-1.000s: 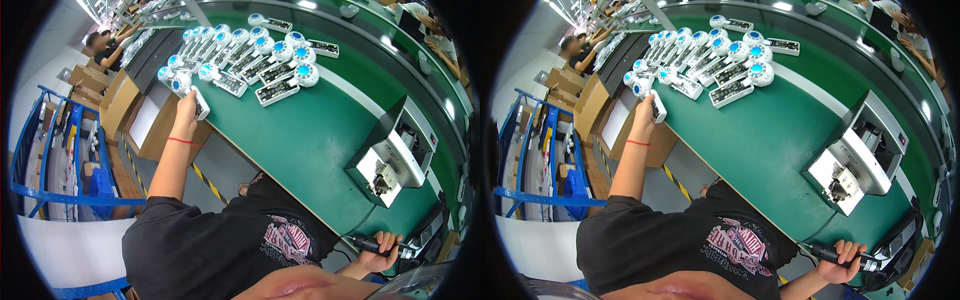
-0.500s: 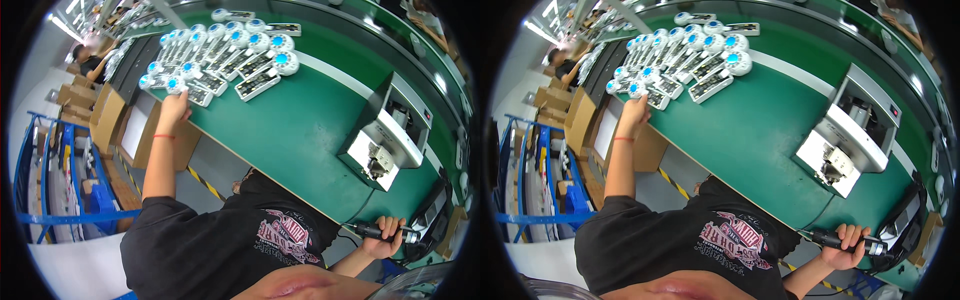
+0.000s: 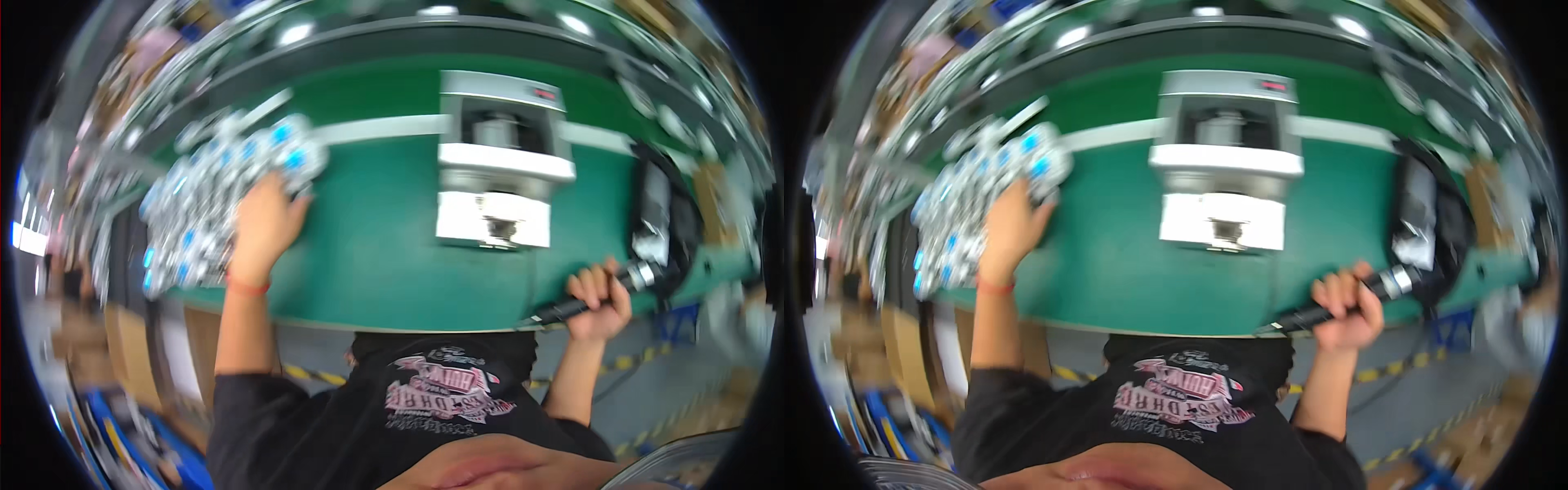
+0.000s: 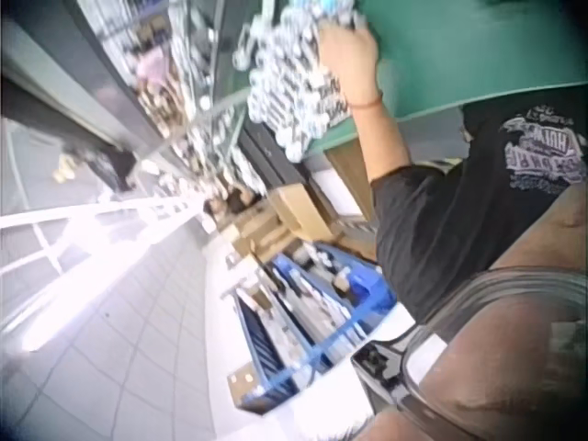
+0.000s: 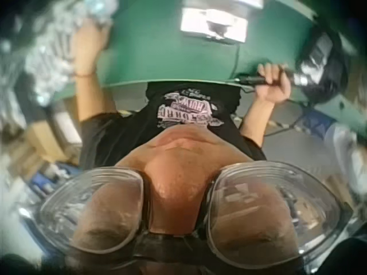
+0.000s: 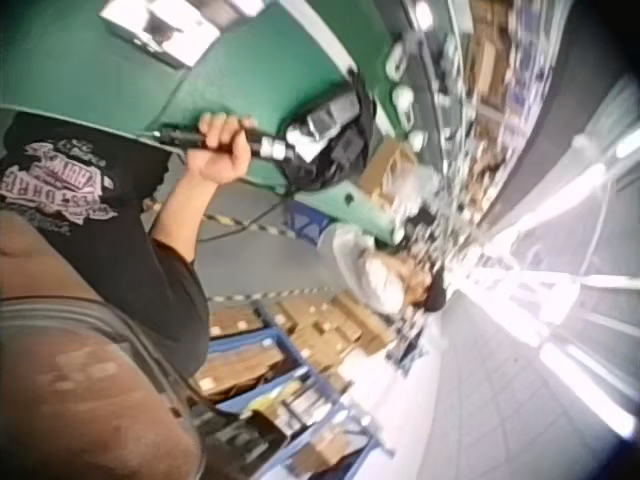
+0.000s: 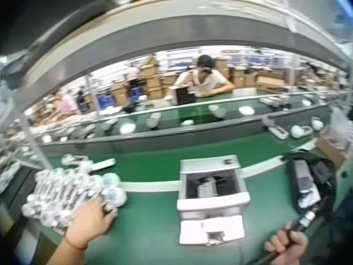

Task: Assemble electronic components onto circuit boards using an electric screwdriver.

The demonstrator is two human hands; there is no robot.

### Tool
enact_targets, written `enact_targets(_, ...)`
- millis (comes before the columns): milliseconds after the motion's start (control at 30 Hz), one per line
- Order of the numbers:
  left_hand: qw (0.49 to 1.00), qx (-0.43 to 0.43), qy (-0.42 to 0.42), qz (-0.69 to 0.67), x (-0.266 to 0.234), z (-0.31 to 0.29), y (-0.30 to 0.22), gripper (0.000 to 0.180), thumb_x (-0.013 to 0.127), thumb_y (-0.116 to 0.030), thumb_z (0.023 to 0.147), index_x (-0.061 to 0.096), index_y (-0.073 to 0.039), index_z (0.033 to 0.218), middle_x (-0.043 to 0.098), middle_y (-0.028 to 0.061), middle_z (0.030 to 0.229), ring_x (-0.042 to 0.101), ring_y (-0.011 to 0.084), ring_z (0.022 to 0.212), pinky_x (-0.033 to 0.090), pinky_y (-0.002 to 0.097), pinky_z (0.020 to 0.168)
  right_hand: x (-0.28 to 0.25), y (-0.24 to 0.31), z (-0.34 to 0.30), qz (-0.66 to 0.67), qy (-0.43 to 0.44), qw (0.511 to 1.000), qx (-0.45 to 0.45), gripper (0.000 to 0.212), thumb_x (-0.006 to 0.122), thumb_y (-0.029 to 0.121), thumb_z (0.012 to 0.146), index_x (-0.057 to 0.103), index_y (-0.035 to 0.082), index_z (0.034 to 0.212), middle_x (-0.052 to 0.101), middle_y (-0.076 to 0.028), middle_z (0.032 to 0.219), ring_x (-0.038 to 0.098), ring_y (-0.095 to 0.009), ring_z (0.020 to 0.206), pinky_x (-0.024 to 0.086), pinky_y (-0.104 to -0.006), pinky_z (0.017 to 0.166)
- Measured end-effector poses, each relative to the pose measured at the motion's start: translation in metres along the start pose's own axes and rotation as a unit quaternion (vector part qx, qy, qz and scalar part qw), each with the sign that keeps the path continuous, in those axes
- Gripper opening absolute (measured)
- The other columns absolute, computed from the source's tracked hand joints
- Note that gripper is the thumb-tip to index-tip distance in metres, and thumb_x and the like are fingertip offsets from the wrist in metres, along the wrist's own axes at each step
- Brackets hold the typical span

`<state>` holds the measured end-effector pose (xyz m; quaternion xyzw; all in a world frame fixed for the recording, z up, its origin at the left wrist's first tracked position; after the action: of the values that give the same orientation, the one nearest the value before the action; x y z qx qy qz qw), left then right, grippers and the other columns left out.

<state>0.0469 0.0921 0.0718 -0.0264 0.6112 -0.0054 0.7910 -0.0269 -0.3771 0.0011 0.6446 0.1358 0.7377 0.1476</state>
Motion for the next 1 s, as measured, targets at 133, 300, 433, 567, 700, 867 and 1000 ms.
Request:
enact_targets(133,0.999,-0.017,0.012,0.035,-0.007,-0.003,-0.007,0.043,0.072,-0.023,0.083,0.056,0.002,0.114,0.068,0.0230,0.092,0.065,0.0432,0.079,0.051,0.0460,0.071,-0.010,-0.001,0.007,0.013,-0.032,0.999,-0.004,0.023,0.050,0.010,0.091,0.057,0.007,0.113,0.048,-0.003,0.068,0.045,-0.015,0.056,0.040,-0.0338,0.064)
enact_targets(300,0.996,-0.047,0.052,0.051,-0.012,0.006,-0.034,0.040,0.073,-0.028,0.083,0.059,0.001,0.107,0.068,0.0205,0.087,0.066,0.0398,0.077,0.051,0.0441,0.071,-0.012,0.009,0.002,-0.014,-0.037,0.999,-0.035,0.022,0.049,0.011,0.092,0.057,0.006,0.112,0.049,-0.004,0.070,0.047,-0.015,0.058,0.042,-0.0342,0.065)
enact_targets(433,0.993,-0.077,0.064,0.055,-0.009,0.005,-0.029,0.038,0.073,-0.030,0.084,0.059,0.000,0.103,0.068,0.0193,0.086,0.066,0.0374,0.077,0.052,0.0432,0.071,-0.011,0.007,0.001,-0.016,-0.031,0.999,-0.029,0.022,0.049,0.011,0.092,0.056,0.005,0.112,0.049,-0.004,0.071,0.048,-0.014,0.058,0.042,-0.0341,0.066)
enact_targets(567,0.997,-0.065,0.028,0.017,-0.005,0.005,-0.021,0.035,0.071,-0.032,0.085,0.060,-0.001,0.097,0.068,0.0172,0.085,0.066,0.0347,0.075,0.051,0.0418,0.071,-0.012,0.005,0.001,-0.010,-0.039,0.999,-0.022,0.021,0.050,0.010,0.091,0.058,0.008,0.110,0.051,-0.005,0.070,0.049,-0.016,0.058,0.043,-0.0352,0.067)
enact_targets(700,0.998,-0.012,0.001,0.069,-0.007,0.006,0.000,0.035,0.071,-0.034,0.085,0.063,-0.001,0.094,0.067,0.0117,0.083,0.061,0.0308,0.068,0.049,0.0384,0.066,-0.009,0.006,0.000,-0.017,-0.030,0.999,-0.035,0.022,0.048,0.012,0.093,0.055,0.004,0.112,0.049,-0.004,0.071,0.048,-0.014,0.058,0.042,-0.0341,0.065)
enact_targets(867,0.998,0.011,-0.051,0.031,-0.039,0.016,-0.029,0.030,0.071,-0.030,0.086,0.062,-0.002,0.090,0.067,0.0129,0.083,0.060,0.0318,0.068,0.049,0.0390,0.067,-0.008,0.005,0.003,-0.012,-0.032,0.999,-0.033,0.022,0.049,0.011,0.092,0.055,0.005,0.112,0.050,-0.004,0.071,0.048,-0.015,0.057,0.043,-0.0345,0.065)
enact_targets(1000,0.987,0.071,-0.063,-0.126,-0.089,0.059,-0.108,0.022,0.072,-0.021,0.084,0.064,-0.002,0.088,0.064,0.0090,0.079,0.054,0.0218,0.064,0.045,0.0316,0.063,-0.011,0.007,0.002,-0.006,-0.042,0.999,-0.030,0.023,0.050,0.010,0.091,0.055,0.006,0.113,0.050,-0.005,0.071,0.049,-0.016,0.057,0.044,-0.0350,0.065)
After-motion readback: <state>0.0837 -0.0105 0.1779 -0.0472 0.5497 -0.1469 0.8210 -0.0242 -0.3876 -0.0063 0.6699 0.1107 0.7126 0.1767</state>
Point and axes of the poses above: each hand's wrist, its own z-axis towards the middle knuckle, its own x-axis out of the palm, y = z × x, the point moved 8 cm from there along z, towards the middle knuckle
